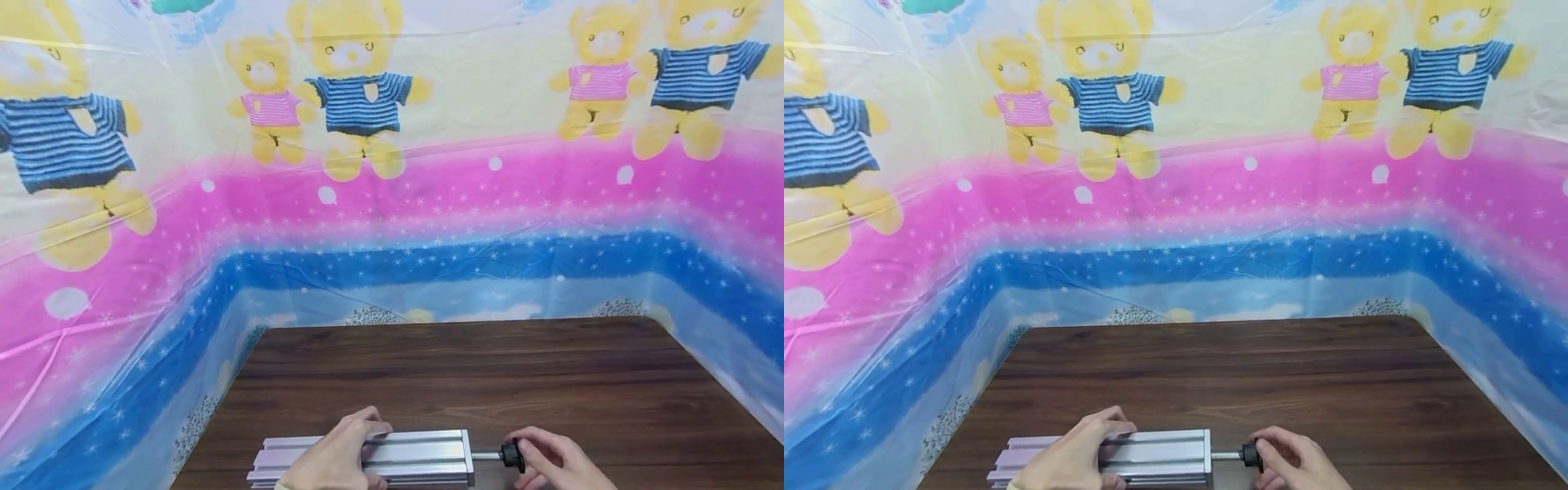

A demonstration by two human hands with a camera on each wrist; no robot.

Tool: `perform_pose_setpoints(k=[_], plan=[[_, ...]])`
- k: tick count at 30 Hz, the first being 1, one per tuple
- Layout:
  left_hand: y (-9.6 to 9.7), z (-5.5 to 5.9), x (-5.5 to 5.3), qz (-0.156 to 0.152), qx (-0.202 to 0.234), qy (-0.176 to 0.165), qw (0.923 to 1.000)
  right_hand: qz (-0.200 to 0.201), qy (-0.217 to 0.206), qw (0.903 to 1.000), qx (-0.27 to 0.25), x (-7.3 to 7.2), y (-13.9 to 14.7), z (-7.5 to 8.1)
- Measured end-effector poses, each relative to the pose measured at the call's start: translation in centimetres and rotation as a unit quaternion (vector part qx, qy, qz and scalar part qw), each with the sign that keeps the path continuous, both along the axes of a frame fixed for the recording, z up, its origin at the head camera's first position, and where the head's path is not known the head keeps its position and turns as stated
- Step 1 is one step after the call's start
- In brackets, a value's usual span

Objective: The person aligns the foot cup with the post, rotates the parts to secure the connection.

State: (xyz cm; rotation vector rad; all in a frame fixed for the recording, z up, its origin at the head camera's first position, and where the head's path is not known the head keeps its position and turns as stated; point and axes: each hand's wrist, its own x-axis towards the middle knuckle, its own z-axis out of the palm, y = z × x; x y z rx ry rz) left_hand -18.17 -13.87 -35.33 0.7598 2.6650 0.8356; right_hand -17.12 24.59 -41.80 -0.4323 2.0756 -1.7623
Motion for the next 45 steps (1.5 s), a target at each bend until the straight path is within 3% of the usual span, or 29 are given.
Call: perform_pose_setpoints(k=[9, 13, 20, 25, 36, 41, 45], plan=[[-0.20, 0.10, -0.01, -0.003, -0.009, 0.016, 0.9998, 0.033, 0.087, 0.9952, -0.031, 0.55, 0.20, 0.31], [-0.37, 0.16, -0.06, 0.002, -0.009, 0.009, 0.9999, 0.012, 0.067, 0.9976, -0.012, 0.47, -0.06, 0.48], [-0.41, -0.09, -0.10, -0.016, -0.006, 0.029, 0.9994, -0.023, 0.037, 0.9989, 0.017, 0.35, -0.31, 0.71], [-0.25, -0.17, -0.13, -0.010, -0.005, 0.008, 0.9999, -0.029, 0.024, 0.9991, 0.022, 0.37, -0.30, 0.55], [-0.04, -0.30, -0.06, -0.004, 0.009, -0.014, 0.9999, -0.020, 0.018, 0.9989, 0.038, 0.29, -0.52, -0.01], [-0.24, -0.27, 0.07, 0.001, 0.003, -0.010, 0.9999, -0.005, 0.002, 0.9998, 0.019, 0.22, -0.21, -0.05], [-0.54, -0.19, 0.12, -0.001, 0.006, -0.006, 1.0000, 0.004, 0.015, 0.9999, -0.001, 0.47, 0.16, 0.12]])
